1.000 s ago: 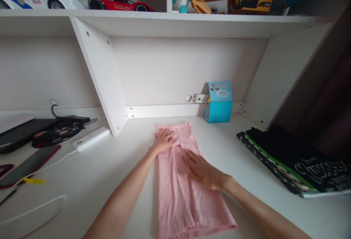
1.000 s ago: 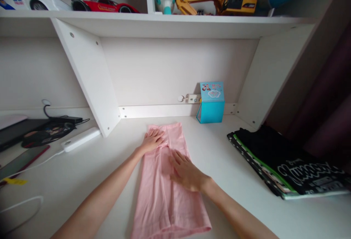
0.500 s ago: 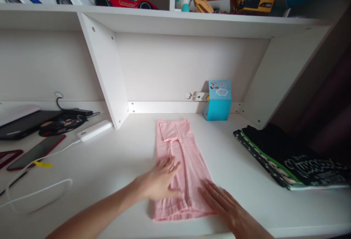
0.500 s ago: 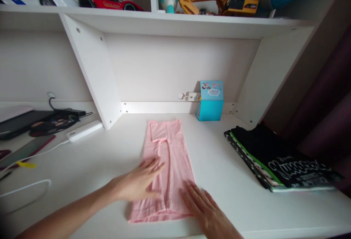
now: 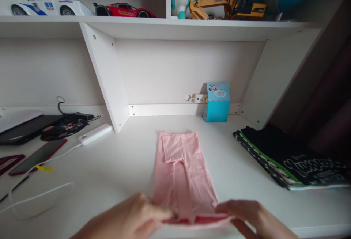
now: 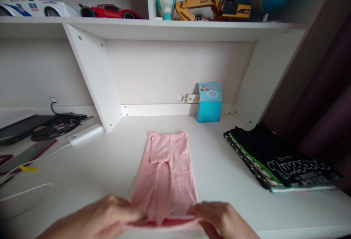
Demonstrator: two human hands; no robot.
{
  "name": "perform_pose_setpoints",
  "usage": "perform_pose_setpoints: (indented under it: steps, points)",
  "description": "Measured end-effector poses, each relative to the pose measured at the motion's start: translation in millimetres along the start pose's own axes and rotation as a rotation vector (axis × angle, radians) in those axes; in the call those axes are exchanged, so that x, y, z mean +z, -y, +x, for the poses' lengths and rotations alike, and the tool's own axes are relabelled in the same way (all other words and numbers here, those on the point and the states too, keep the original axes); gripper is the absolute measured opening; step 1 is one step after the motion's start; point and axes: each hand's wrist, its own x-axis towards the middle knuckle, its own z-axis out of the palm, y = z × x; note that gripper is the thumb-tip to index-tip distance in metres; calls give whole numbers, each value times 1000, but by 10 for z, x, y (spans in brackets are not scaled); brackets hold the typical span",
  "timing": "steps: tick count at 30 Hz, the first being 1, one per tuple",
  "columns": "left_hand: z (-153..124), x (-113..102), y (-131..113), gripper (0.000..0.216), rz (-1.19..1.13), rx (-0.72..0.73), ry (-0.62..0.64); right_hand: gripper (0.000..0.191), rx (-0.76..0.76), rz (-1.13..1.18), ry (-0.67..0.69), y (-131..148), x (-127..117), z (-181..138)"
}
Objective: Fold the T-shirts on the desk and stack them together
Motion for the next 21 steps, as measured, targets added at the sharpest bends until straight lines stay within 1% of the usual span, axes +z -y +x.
perform_pose_setpoints:
  steps: [1, 3, 4, 5, 6, 7, 9, 10, 12, 14, 16, 21]
  points:
    - [123, -203, 74, 23, -52, -79, -13, 26, 70, 28, 16, -69, -120, 172]
    - [450, -548, 344, 24, -110, -228, -127, 25, 218, 71, 67, -318, -280, 590]
    - [639, -670, 532, 22, -138, -263, -180, 24, 253, 71, 58, -488, -309, 817]
    - [831, -749, 745, 21, -169, -277, -207, 21, 291, 70, 39, -676, -303, 1041]
    - [1015, -781, 970, 20, -212, -299, -219, 18, 353, 70, 30, -870, -263, 1249]
    - [1179, -770, 1195, 19, -257, -334, -248, 15, 427, 76, 38, -1058, -195, 1432]
    - [1419, -635, 1605, 16, -364, -462, -249, 14, 498, 84, 63, -1379, -5, 1696]
    - [1488, -533, 1773, 16, -420, -539, -232, 13, 523, 87, 80, -1502, 101, 1774]
    - [1536, -314, 2020, 18, -469, -616, -203, 14, 559, 80, 100, -1673, 296, 1841]
    - [1503, -139, 2164, 20, -484, -633, -198, 14, 591, 53, 86, -1770, 441, 1836]
    - [1445, -39, 2241, 23, -492, -624, -215, 14, 611, 20, 53, -1830, 526, 1813]
    - [1387, 22, 2360, 24, -441, -603, -252, 16, 635, -24, 28, -1918, 598, 1824]
